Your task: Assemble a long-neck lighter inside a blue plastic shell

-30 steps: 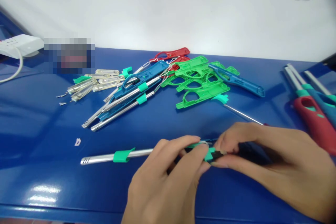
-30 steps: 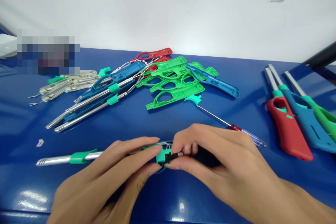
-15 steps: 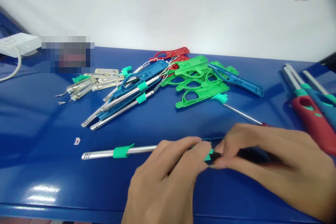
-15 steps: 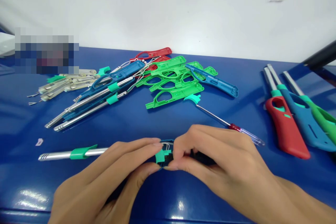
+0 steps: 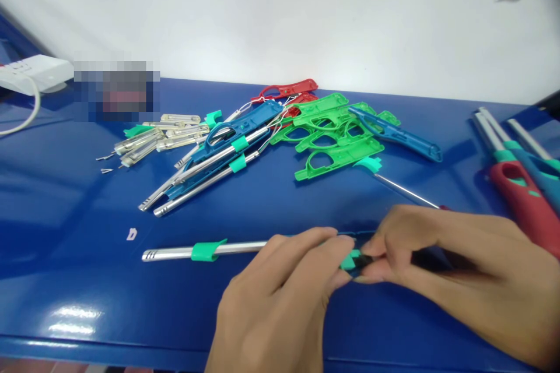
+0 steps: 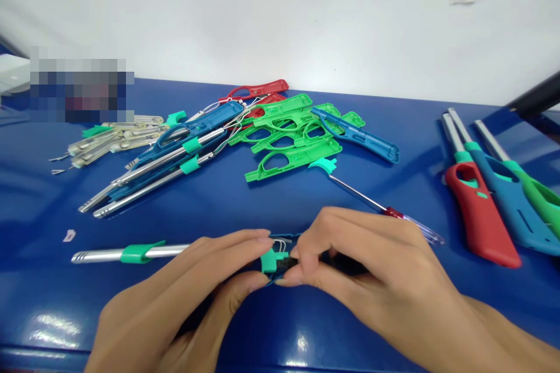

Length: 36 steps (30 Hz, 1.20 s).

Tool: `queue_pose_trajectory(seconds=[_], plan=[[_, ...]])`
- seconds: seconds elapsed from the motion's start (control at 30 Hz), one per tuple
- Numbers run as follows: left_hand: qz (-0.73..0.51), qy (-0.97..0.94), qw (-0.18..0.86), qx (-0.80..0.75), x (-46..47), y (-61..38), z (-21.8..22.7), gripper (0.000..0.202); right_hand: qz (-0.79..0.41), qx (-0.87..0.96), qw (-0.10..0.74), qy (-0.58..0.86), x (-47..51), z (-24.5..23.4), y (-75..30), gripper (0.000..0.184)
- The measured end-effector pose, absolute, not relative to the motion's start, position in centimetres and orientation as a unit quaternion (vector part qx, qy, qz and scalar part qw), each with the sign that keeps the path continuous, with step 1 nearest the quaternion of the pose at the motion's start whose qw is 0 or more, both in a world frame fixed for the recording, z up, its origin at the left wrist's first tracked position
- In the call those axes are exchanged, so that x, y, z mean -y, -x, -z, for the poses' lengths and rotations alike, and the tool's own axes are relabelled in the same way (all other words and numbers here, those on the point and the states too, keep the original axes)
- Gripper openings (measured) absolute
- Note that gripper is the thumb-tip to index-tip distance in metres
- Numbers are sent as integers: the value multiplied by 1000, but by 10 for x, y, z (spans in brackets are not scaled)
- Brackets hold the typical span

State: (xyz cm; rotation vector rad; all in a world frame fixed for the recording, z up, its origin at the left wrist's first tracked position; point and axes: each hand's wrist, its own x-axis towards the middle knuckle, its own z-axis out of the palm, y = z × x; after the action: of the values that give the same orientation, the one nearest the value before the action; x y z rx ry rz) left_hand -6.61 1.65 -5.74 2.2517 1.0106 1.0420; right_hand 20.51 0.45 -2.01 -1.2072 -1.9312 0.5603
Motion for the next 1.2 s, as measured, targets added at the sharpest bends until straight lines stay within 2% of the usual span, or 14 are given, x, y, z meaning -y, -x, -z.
queue_pose_trajectory(seconds=[0.27,0.5,0.67,0.87,1.2], plan=[[-399,-810,229,-364,-17,64,59,50,-204,801,345,445,-7,24,-213,39],[-411,-805,236,-358,-17,56,57,39,-113,834,310,442,-3,32,-214,28],[-396,-814,213,-369,-15,58,63,41,-84,851,288,431,0,32,-216,24],[-394,-823,207,-354,-15,61,67,55,-85,843,310,432,-4,34,-215,24],[-394,-779,189,-450,-8,54,56,47,-85,843,310,432,-5,30,-212,24]])
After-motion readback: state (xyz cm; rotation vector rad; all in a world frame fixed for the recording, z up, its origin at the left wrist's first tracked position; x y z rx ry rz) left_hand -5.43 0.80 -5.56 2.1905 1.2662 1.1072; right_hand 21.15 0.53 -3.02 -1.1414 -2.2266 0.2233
